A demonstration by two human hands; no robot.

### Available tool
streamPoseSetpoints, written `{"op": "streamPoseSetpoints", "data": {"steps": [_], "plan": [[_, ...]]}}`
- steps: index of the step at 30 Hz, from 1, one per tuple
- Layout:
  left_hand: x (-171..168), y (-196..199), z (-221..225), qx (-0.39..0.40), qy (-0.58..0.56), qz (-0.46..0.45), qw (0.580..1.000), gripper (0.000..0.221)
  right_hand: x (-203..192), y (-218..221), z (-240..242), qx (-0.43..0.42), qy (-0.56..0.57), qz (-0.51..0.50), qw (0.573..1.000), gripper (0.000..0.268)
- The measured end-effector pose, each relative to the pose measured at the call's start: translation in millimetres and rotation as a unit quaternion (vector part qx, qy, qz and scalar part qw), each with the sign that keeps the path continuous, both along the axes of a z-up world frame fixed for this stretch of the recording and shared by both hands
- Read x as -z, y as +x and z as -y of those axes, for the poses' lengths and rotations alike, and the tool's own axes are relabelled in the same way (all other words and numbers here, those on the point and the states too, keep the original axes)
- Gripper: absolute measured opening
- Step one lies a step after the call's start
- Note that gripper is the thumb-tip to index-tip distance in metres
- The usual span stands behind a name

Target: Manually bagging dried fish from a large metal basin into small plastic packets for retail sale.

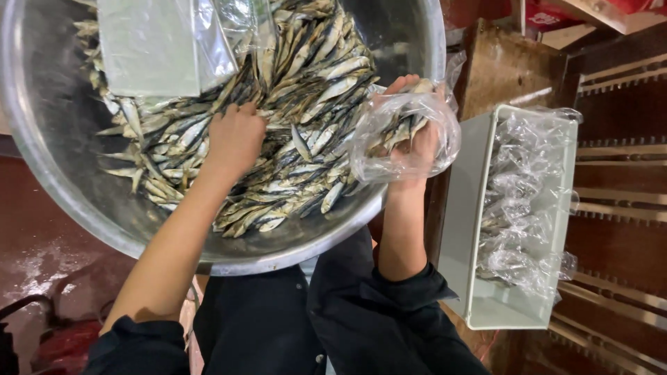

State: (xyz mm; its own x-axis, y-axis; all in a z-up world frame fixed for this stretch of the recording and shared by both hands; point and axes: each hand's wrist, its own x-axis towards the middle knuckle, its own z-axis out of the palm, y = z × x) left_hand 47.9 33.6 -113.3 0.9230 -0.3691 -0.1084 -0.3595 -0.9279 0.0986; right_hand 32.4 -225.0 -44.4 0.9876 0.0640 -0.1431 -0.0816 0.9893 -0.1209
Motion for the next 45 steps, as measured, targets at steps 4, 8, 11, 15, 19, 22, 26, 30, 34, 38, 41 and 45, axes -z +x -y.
{"op": "streamPoseSetpoints", "data": {"steps": [4, 8, 11, 15, 19, 22, 26, 30, 34, 38, 41, 45], "plan": [[3.3, -15.0, 26.1, -0.002, -0.023, -0.007, 1.0, 0.016, 14.7, 4.4, 23.6, 0.037, -0.063, -0.022, 0.997, 0.028], [-6.7, -48.6, 70.0, 0.0, -0.118, -0.246, 0.962, 0.035, 23.9, -0.6, 27.8, 0.066, -0.109, -0.035, 0.991, 0.031], [-1.9, -61.5, 87.0, -0.024, -0.087, -0.35, 0.932, 0.041, 34.7, 1.7, 22.0, 0.062, -0.085, -0.02, 0.994, 0.032], [36.9, -68.7, 103.9, -0.016, -0.068, -0.365, 0.928, 0.03, 46.7, 6.5, 32.0, 0.055, -0.136, 0.01, 0.989, 0.033], [71.2, -78.3, 112.6, -0.002, -0.031, -0.311, 0.95, 0.025, 20.3, 1.3, 19.1, 0.092, -0.146, -0.034, 0.984, 0.028], [69.8, -82.7, 110.6, 0.012, -0.02, -0.18, 0.983, 0.012, 14.2, -4.8, 21.3, 0.094, -0.126, -0.03, 0.987, 0.029], [40.3, -65.0, 92.5, 0.024, 0.004, -0.2, 0.979, 0.015, 7.6, -11.6, 31.9, 0.1, -0.085, -0.021, 0.991, 0.031], [-86.9, -45.4, 57.4, 0.023, 0.18, -0.121, 0.976, 0.008, 6.7, -15.1, 38.3, 0.1, -0.039, -0.014, 0.994, 0.034], [-50.4, -42.6, 69.1, 0.023, 0.079, -0.054, 0.995, 0.045, 7.1, -13.6, 36.2, 0.066, -0.045, 0.056, 0.995, 0.032], [-21.2, -52.2, 113.2, 0.082, -0.122, -0.046, 0.988, 0.078, 2.0, -14.1, 30.0, 0.034, -0.075, 0.09, 0.993, 0.034], [-7.6, -53.7, 135.5, 0.104, -0.145, -0.019, 0.984, 0.08, 1.1, -22.7, 38.2, 0.042, -0.09, 0.108, 0.989, 0.033], [5.1, -54.3, 148.5, 0.1, -0.138, 0.035, 0.985, 0.084, 22.8, -24.4, 53.9, 0.107, -0.254, 0.228, 0.934, 0.041]]}}
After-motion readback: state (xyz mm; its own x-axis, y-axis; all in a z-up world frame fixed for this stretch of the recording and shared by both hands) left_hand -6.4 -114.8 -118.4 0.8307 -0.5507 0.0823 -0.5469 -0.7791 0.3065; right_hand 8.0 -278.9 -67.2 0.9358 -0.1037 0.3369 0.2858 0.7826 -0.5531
